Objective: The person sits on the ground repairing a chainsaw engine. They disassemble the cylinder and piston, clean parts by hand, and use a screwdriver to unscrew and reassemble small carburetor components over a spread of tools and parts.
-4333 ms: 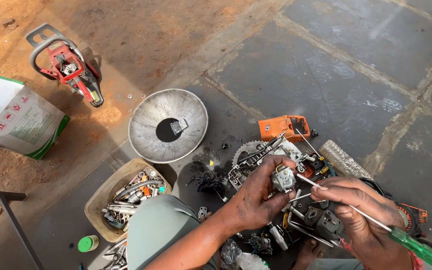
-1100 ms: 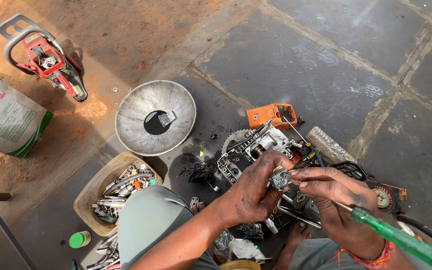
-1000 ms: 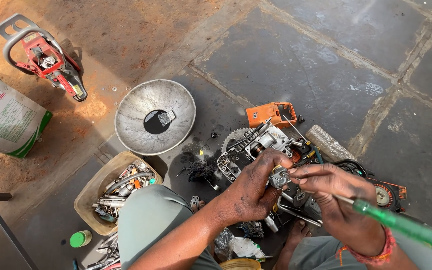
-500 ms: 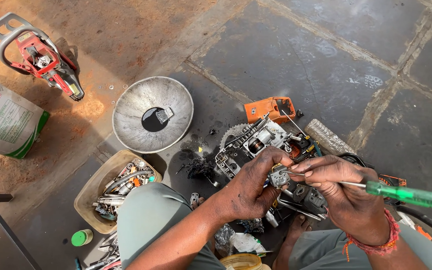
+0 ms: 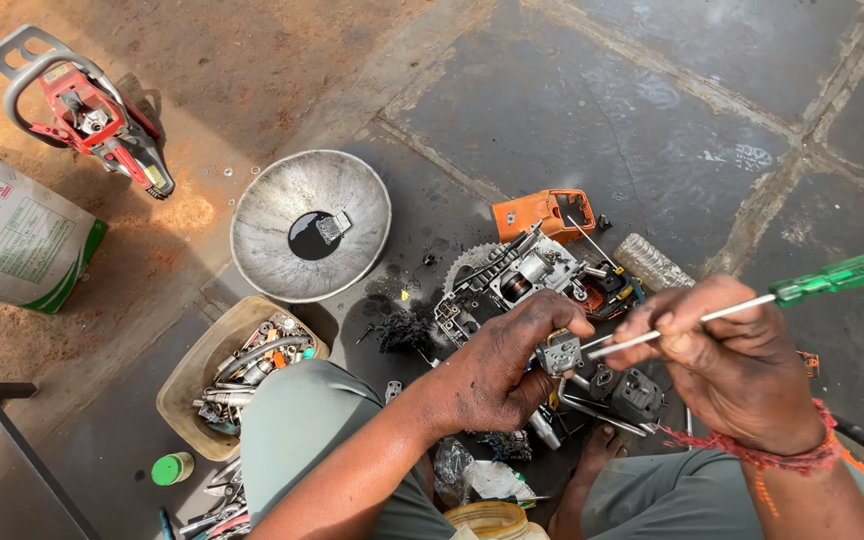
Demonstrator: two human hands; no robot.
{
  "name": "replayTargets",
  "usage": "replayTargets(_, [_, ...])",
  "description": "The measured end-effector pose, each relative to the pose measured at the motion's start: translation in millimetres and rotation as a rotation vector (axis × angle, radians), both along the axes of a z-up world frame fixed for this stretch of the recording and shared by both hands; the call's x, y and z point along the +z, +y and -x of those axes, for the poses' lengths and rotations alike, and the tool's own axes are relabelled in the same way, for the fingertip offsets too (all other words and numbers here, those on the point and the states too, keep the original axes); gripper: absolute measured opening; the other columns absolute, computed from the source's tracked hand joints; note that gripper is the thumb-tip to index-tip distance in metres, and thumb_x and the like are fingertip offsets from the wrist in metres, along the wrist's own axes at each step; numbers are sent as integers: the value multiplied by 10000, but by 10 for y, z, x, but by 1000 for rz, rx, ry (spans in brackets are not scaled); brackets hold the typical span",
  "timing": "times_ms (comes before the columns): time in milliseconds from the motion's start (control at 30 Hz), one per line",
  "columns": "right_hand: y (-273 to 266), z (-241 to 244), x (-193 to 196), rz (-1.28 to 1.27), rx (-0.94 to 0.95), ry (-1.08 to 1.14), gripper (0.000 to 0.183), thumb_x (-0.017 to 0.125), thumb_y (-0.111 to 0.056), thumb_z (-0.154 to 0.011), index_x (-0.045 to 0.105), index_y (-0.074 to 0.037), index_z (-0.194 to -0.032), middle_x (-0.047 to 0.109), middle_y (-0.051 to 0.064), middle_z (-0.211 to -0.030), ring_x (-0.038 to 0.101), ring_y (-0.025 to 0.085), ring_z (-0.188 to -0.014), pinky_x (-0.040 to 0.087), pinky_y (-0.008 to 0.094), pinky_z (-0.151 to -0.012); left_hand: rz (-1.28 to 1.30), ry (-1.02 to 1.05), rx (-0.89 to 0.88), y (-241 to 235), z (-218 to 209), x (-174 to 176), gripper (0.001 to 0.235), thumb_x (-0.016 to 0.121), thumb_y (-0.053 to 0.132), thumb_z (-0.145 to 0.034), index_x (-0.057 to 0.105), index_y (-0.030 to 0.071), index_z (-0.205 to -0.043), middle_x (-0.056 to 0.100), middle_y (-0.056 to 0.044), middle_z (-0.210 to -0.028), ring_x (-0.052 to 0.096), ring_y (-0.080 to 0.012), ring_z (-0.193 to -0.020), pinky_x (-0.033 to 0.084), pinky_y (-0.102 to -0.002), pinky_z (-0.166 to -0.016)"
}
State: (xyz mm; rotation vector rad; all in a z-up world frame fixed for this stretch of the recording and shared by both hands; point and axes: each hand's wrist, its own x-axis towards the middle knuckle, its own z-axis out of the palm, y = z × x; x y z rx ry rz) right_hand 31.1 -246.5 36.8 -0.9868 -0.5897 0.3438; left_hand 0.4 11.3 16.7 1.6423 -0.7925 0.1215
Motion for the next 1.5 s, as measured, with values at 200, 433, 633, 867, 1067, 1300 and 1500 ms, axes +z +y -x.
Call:
replayTargets(200, [21,55,56,277,-156,-129,162,657,-56,-1019,724,62,-1108,722,228,-1116,723,313,-1073,608,454,-957,-861,-222,342,-39,-46,-287,392,680,43,-965,543,19,-1332,594,-185,-1189,661,-355,-1036,567,-455,-801])
replayTargets(433, [143,198,290,788,-411,-680,202,651,-105,-936,769,-55,-1092,771,120,-1141,766,224,-1094,622,362,-914,-536,-150,203,-64,84,141,600,648,-25,-736,573,30,-1329,616,-160,-1192,681,-377,-1011,568,-459,-820])
replayTargets(633, [267,337,555,768,-288,-1312,317,642,-143,-827,742,-97,-1124,750,109,-1190,678,303,-1200,556,450,-946,-479,-93,284,-99,150,264,583,730,15,-807,508,24,-1346,557,-185,-1219,662,-398,-1029,554,-463,-824])
replayTargets(867, [-37,322,357,542,-272,-856,246,816,-140,-785,772,-105,-1025,785,73,-1127,783,284,-1125,650,388,-951,-189,-74,319,34,181,312,587,620,-80,-824,470,39,-1379,569,-163,-1275,652,-362,-1091,552,-421,-906])
replayTargets(1067, [-271,118,39,451,-555,-441,171,585,-54,-1022,698,39,-1110,727,258,-1125,751,329,-1072,645,448,-993,228,99,99,56,317,446,397,708,54,-1006,526,84,-1358,590,-118,-1282,645,-297,-1218,555,-431,-1089])
replayTargets(1300, [-226,32,-22,360,-557,-294,192,572,-1,-1007,664,114,-1130,692,320,-1170,725,371,-1110,605,470,-984,144,-88,-104,-59,494,717,291,634,140,-1093,483,117,-1341,571,-102,-1330,567,-199,-1265,502,-322,-1073])
replayTargets(1500, [-170,73,74,362,-584,-353,171,581,-17,-1036,664,106,-1121,694,299,-1156,731,352,-1107,626,476,-1007,218,-120,-152,-267,491,438,345,588,159,-1108,430,118,-1412,554,-98,-1357,557,-190,-1288,484,-330,-1088])
